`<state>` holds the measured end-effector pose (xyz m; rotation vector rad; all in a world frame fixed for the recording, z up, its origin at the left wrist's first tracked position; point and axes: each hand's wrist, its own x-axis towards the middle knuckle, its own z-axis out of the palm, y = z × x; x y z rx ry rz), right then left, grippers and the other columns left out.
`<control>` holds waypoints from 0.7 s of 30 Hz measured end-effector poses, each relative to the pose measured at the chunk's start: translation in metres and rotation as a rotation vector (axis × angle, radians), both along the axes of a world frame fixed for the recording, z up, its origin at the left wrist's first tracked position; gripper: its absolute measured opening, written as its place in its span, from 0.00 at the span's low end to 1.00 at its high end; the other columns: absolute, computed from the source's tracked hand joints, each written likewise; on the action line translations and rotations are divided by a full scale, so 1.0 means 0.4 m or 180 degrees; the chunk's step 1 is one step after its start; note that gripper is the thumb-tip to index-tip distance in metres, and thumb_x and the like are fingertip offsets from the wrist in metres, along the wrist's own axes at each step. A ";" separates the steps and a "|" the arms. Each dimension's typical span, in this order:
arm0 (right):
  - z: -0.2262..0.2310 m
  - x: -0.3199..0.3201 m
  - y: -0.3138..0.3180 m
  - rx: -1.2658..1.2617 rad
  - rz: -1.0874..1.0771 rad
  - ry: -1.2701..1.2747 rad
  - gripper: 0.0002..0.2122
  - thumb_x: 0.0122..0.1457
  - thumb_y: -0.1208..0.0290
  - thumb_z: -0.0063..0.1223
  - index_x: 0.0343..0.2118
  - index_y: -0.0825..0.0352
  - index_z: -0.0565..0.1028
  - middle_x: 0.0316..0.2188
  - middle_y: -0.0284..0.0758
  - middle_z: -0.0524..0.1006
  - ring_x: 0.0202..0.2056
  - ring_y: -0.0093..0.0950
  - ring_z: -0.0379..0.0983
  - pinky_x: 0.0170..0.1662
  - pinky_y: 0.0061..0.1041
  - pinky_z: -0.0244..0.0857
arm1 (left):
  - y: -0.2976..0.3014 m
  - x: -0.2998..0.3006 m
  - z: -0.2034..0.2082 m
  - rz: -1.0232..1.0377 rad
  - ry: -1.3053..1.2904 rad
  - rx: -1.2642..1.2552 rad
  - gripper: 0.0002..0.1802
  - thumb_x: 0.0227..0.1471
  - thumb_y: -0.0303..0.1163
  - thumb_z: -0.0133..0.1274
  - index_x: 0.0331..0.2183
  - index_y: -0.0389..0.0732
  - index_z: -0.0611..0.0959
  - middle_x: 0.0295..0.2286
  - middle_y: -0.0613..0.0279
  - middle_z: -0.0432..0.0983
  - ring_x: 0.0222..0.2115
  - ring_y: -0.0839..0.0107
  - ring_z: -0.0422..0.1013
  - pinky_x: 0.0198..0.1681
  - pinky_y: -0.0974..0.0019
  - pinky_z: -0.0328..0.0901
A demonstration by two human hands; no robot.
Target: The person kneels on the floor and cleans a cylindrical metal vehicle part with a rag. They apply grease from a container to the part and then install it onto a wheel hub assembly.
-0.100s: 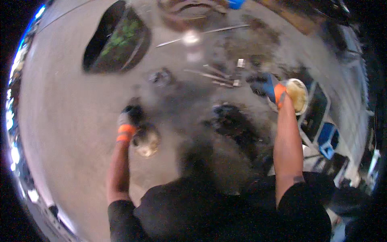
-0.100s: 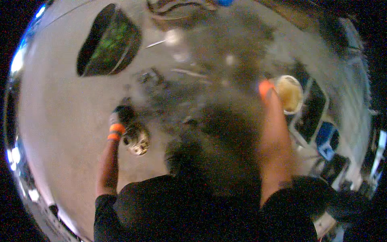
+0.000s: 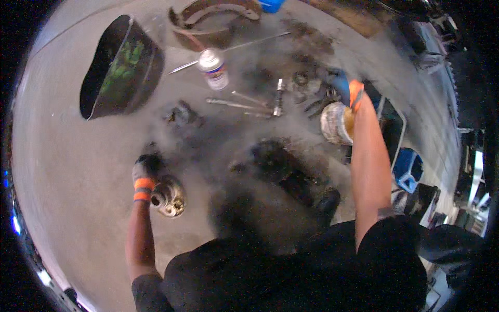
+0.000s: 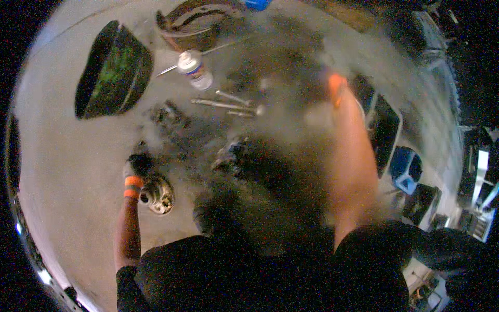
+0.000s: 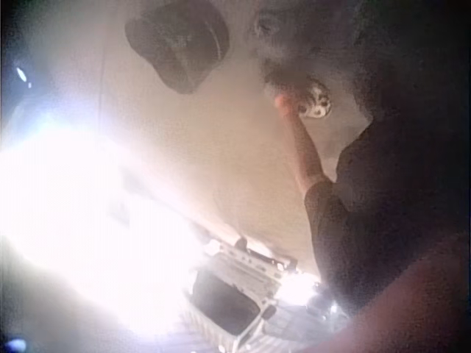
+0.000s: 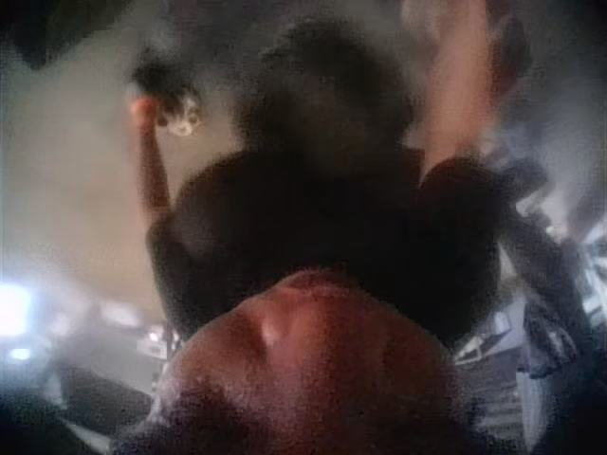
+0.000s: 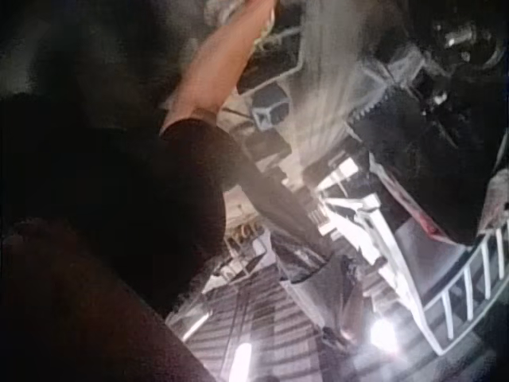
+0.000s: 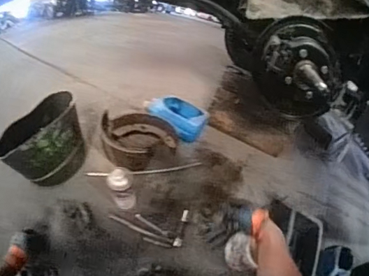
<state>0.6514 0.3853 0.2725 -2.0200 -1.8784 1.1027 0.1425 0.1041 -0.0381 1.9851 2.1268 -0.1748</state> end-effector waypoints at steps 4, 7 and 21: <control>-0.197 0.310 0.239 -0.0517 0.0051 -0.1970 0.06 0.51 0.66 0.61 0.26 0.64 0.81 0.29 0.37 0.82 0.31 0.31 0.78 0.35 0.37 0.70 | -0.048 -0.022 0.022 0.1012 -0.0357 -0.0095 0.13 0.48 0.42 0.57 0.34 0.48 0.87 0.36 0.52 0.80 0.38 0.50 0.76 0.40 0.52 0.70; -0.420 0.473 0.326 -0.0428 0.0928 -0.3028 0.03 0.49 0.69 0.58 0.25 0.61 0.80 0.29 0.40 0.81 0.29 0.36 0.78 0.35 0.43 0.69 | -0.047 -0.040 0.152 0.1516 -0.0030 -0.0419 0.12 0.48 0.42 0.56 0.33 0.47 0.87 0.36 0.52 0.80 0.37 0.50 0.76 0.39 0.51 0.70; -0.390 0.381 0.302 -0.0750 0.1970 -0.3679 0.13 0.46 0.68 0.62 0.35 0.67 0.80 0.35 0.43 0.81 0.34 0.39 0.77 0.40 0.38 0.71 | -0.131 -0.154 0.240 0.1161 -0.0727 -0.0598 0.24 0.52 0.38 0.55 0.52 0.47 0.79 0.54 0.57 0.72 0.55 0.59 0.66 0.60 0.64 0.59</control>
